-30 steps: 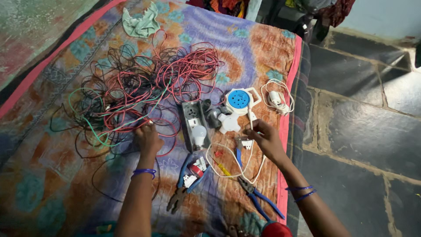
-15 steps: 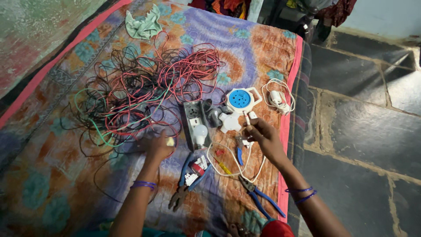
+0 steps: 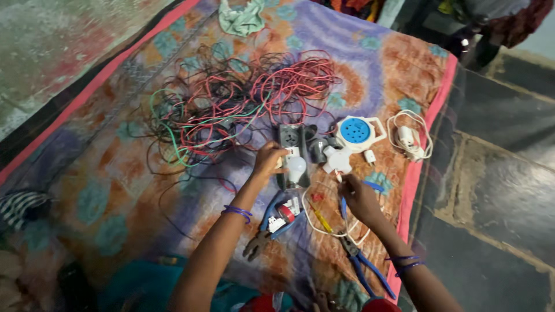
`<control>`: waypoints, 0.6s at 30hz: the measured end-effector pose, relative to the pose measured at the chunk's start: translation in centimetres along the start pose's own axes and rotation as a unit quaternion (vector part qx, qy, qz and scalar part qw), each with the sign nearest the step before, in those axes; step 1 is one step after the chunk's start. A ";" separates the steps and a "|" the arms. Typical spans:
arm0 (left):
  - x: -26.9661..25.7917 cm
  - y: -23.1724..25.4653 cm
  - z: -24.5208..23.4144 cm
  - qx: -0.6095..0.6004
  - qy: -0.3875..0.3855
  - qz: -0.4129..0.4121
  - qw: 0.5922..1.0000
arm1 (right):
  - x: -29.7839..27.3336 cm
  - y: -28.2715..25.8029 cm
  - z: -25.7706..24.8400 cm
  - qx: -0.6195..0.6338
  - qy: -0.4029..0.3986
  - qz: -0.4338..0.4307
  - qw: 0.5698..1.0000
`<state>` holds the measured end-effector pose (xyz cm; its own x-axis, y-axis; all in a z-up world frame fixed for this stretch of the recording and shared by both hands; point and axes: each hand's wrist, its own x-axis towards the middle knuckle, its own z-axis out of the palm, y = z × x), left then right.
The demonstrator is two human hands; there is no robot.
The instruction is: The person works on a bed with a tangled pile of electrical cords, a power strip, and tools. They untangle and separate cords, strip wire ends with pliers, and connect wires to plugs and sockets. The person handles multiple plugs, a light bulb, and a power strip while organizing the cords.
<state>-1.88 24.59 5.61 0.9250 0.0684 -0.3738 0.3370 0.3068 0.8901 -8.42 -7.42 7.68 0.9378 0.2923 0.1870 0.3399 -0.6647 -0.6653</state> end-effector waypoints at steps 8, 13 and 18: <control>0.0 0.5 -10.3 0.485 0.337 0.265 0.762 | -0.8 6.4 5.0 -0.109 -0.083 -0.101 0.985; -0.5 4.0 -14.3 0.571 0.437 0.276 0.637 | 0.1 5.7 3.3 -0.080 0.002 -0.107 0.991; 0.4 3.6 -16.9 0.663 0.337 0.221 0.631 | 0.5 3.2 1.7 -0.070 -0.027 -0.020 0.997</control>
